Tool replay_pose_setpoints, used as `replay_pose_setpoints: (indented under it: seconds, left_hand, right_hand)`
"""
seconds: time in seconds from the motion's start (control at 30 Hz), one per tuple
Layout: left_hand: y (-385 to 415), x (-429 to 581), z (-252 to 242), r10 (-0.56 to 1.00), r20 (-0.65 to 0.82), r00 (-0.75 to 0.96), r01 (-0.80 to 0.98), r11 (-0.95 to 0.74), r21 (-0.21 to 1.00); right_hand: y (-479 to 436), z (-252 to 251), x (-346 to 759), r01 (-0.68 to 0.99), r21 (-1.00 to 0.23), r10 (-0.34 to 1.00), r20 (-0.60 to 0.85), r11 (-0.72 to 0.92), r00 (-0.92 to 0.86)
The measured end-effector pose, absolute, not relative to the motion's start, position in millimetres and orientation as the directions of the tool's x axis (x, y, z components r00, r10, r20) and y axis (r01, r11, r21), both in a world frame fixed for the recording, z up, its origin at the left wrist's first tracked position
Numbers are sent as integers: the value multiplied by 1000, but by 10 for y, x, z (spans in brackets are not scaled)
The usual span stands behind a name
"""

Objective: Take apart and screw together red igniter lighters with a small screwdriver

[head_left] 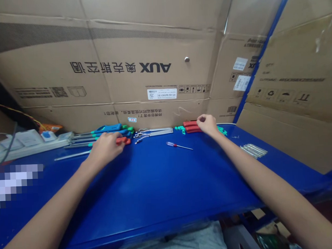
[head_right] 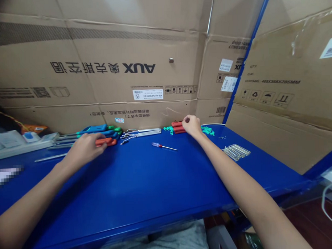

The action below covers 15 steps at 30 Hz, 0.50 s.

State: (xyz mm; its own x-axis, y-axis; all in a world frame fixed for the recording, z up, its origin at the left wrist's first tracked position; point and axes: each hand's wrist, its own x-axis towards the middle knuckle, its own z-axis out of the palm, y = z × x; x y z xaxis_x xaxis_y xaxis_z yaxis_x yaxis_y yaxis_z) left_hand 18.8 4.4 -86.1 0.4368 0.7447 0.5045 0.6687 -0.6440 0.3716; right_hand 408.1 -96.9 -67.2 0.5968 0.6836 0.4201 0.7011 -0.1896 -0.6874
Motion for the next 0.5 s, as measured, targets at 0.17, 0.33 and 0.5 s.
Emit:
replay_pose_setpoints:
  seconds: [0.17,0.33,0.5]
  left_hand:
    - [232,-68,-884,772,415,481,849,-528,-2]
    - [336,-130,-974,827,296,478,876,-473,-92]
    - [349,-67,-939,869,161,468,883,-464,-66]
  right_hand:
    - [-1043,-903,4103,900,-329,760,495,-285,422]
    - [-1070,-978,4116,948,-56,836,457,-314,304]
    - [-1053,-1050,4102,925,50,884,316,-377,344]
